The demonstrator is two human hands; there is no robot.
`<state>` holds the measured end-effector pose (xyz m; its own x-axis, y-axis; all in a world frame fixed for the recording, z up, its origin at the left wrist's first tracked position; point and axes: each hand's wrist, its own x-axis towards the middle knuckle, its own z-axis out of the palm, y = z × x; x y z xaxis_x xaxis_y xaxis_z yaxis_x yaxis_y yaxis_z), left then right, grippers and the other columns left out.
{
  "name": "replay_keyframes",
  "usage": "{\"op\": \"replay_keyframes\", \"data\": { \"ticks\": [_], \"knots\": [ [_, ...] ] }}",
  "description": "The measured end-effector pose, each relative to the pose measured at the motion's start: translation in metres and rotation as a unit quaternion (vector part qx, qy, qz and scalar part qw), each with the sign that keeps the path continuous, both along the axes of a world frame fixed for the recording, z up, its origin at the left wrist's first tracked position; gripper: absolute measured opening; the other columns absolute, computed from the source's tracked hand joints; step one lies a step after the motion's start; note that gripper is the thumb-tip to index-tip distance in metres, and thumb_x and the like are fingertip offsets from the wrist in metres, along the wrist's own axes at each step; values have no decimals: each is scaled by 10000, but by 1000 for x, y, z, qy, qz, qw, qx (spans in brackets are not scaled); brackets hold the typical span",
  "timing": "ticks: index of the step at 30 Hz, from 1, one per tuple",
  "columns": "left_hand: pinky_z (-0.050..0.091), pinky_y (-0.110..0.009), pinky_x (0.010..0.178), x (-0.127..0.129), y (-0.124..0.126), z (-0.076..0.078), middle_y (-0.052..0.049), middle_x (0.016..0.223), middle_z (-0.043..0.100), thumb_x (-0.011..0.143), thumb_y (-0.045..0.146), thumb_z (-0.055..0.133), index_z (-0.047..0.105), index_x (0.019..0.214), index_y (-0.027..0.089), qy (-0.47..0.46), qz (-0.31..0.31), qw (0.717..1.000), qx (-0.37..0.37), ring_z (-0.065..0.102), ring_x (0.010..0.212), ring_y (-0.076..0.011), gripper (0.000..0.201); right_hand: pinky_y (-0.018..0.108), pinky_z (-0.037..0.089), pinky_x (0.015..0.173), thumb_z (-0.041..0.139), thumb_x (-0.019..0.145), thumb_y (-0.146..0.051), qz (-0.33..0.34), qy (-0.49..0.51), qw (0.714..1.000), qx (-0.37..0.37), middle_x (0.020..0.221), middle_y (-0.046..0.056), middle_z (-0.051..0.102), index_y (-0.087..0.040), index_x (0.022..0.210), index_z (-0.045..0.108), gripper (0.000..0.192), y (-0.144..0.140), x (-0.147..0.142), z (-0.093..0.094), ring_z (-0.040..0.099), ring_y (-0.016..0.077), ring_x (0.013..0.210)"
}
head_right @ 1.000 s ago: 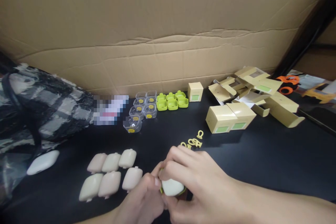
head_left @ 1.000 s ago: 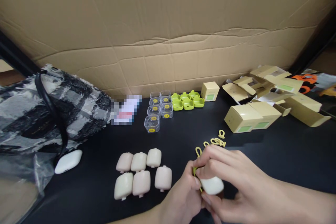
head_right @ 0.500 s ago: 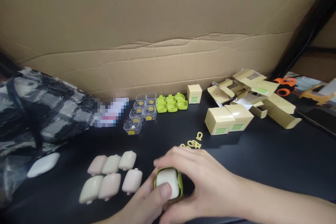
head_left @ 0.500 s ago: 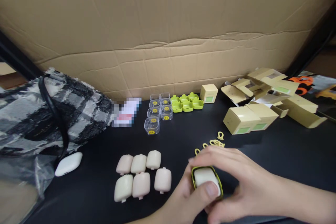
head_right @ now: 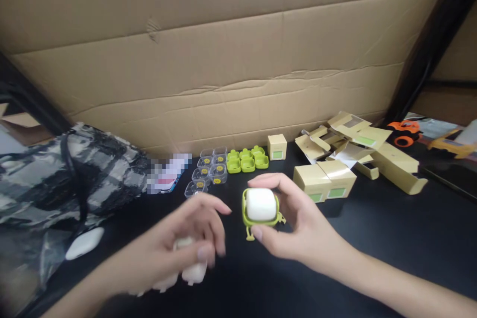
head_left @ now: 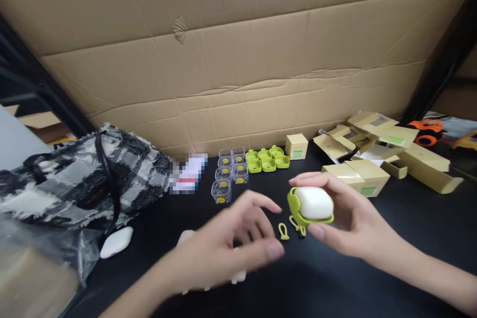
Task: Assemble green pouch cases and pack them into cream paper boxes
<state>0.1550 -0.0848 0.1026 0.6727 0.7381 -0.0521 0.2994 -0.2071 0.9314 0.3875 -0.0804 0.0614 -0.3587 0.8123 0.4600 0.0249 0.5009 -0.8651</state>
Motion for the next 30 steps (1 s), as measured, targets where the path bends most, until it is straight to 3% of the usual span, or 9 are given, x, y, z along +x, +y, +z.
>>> {"op": "replay_keyframes", "data": {
  "ticks": [1,3,6,10,16,20,24,27,30],
  "knots": [
    [497,-275,688,-11,10,9,1,847,610,874,418,545,492,1081,234,79,38,987,135,597,740,-138,282,260,548,714,669,798,-213,-26,-5,1000,1,1069,47,594,-281,1145,490,397,2,1,2,633,167,872],
    [496,-349,811,-31,33,14,-21,893,589,894,326,502,559,924,213,266,99,882,377,574,866,-181,131,252,543,667,670,804,-254,-52,3,998,-21,984,31,596,-279,1146,483,391,6,2,3,617,161,811],
    [474,-514,855,-55,60,-2,-83,956,553,782,293,640,616,855,174,332,143,831,422,527,952,-289,142,255,534,682,680,804,-312,-54,26,997,-53,974,17,593,-282,1125,483,378,7,0,4,601,159,825],
    [457,-556,912,-66,67,-18,-124,1125,519,778,192,621,637,762,175,360,139,809,444,503,1069,-334,28,253,523,770,611,867,-381,-62,-9,996,-70,1040,20,604,-289,1156,539,311,7,-2,4,598,157,917],
    [443,-504,973,-45,38,-2,-163,1355,433,900,199,446,610,843,183,329,92,818,463,454,1245,-328,174,236,549,695,668,808,-296,-82,3,996,-43,991,3,577,-296,1171,483,408,10,-4,5,625,137,814],
    [478,-368,954,-13,4,-1,-100,1279,515,886,199,484,585,825,216,208,53,906,364,532,1196,-243,119,266,549,702,689,788,-265,-67,9,998,-8,964,11,572,-284,1112,495,378,10,-3,5,620,156,812],
    [508,-299,895,17,-24,-27,-68,1202,569,779,147,608,549,776,221,117,28,944,307,615,1064,-207,95,263,522,772,687,796,-251,-42,-25,999,25,1010,14,590,-314,1200,492,453,6,3,4,614,165,891],
    [520,-302,879,26,-32,-51,-80,1159,595,680,81,644,436,885,239,48,53,949,306,615,1083,-225,332,232,507,744,716,747,-241,-27,-75,995,65,1008,2,596,-313,1185,485,501,1,8,5,612,151,850],
    [543,-330,842,26,-34,-68,-96,1229,579,714,126,669,317,990,274,35,90,946,311,631,1073,-239,472,230,489,753,735,682,-211,-8,-149,981,125,998,-3,619,-287,1154,490,538,-2,9,9,615,161,866]
  ]
}}
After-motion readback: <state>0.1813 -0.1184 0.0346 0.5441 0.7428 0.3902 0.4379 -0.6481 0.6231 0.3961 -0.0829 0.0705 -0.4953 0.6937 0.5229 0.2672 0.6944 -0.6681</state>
